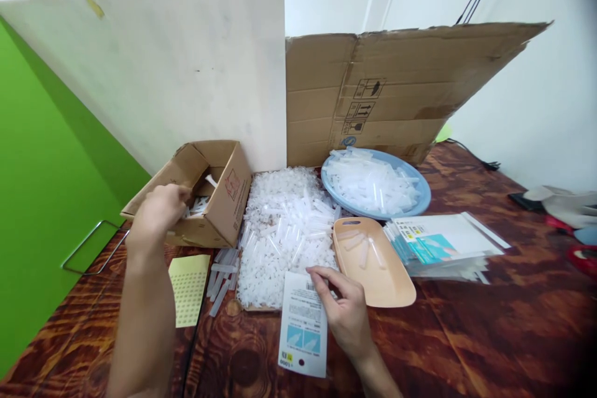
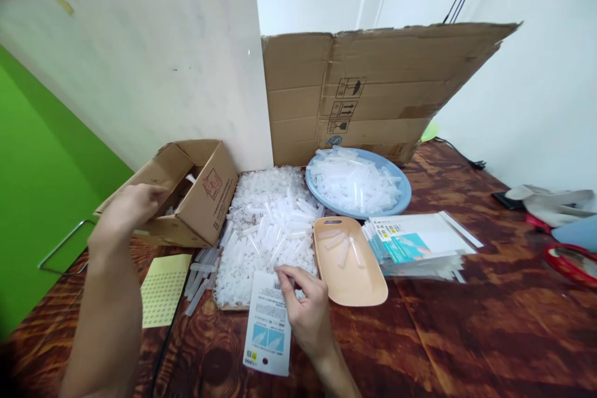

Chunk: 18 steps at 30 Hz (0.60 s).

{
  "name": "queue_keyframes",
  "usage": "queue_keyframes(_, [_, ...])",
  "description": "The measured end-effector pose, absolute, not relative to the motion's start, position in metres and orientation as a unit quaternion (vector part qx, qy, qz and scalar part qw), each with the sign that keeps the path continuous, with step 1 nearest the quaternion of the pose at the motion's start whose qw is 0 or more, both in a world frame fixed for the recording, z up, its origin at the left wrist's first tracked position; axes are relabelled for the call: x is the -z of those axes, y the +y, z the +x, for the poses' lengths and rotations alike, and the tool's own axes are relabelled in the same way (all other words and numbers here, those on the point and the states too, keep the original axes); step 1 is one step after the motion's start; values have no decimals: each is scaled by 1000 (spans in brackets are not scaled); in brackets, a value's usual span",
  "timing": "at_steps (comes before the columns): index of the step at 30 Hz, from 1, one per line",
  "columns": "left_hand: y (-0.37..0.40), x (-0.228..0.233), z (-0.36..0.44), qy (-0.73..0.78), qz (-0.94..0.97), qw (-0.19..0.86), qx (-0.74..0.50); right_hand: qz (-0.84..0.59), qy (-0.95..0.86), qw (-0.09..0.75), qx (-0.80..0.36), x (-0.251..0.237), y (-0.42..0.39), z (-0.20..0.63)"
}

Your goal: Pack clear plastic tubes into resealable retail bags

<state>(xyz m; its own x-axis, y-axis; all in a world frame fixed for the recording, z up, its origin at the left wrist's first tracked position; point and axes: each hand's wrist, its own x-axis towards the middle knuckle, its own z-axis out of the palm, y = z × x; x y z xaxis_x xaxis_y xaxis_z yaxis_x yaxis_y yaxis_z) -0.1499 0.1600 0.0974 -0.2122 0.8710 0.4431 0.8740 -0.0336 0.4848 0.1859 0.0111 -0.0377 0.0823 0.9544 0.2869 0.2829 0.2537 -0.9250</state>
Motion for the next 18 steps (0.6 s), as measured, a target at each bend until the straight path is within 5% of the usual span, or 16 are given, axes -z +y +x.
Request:
queue_keyframes(3, [126,-93,-124,-692,-595,107,394,-547,-565,526,-323,36,16,185])
queue_keyframes(6, [73,-67,-75,-583,-677,-71,444,-588,-510,549,-306,34,21,182])
queue_keyframes(8, [41,-38,-40,-510,-754,-200,362,-605,-484,561,-292,31,23,177])
queue_keyframes(11, [12,5,0,-457,-785,-268,320,-567,-509,560,-327,25,19,168])
queue_keyframes(18, [13,41,3,-543,-604,-375,448,-469,-506,576,-439,21,17,161])
